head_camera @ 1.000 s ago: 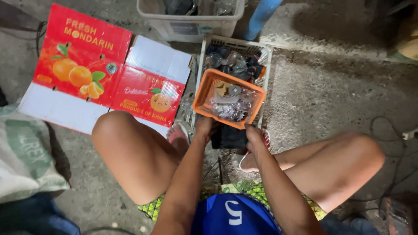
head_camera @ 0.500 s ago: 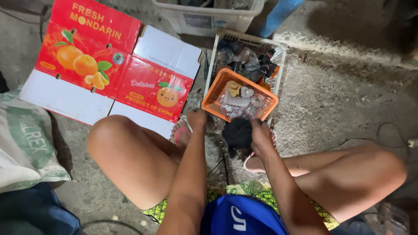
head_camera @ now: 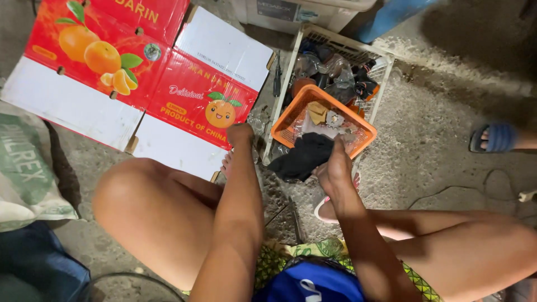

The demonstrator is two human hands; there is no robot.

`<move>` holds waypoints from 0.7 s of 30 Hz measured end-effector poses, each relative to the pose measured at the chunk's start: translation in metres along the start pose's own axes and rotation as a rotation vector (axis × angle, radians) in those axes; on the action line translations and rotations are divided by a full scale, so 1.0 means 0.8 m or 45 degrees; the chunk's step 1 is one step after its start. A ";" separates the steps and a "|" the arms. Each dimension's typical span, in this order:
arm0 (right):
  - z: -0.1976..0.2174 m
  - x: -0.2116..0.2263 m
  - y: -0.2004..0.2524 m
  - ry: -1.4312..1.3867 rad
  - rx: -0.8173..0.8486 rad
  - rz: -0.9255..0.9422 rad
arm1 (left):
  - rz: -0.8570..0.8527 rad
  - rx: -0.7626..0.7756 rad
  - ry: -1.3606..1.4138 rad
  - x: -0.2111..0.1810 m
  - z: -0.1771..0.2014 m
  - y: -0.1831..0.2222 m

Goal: Sorting and packing small metal motorcycle parts into a cloth bag and an orange plastic crate

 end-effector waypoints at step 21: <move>-0.085 0.003 -0.054 -0.399 0.350 0.041 | -0.599 0.389 -0.021 -0.204 -0.135 -0.049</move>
Point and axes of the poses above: each hand's wrist, its own y-axis away from the middle knuckle, its own z-axis out of the back of the hand, x = y × z, the point moved 6 cm from there along -y, towards the middle knuckle, and after that the axes turned 11 degrees about -x, right-handed, at the moved point
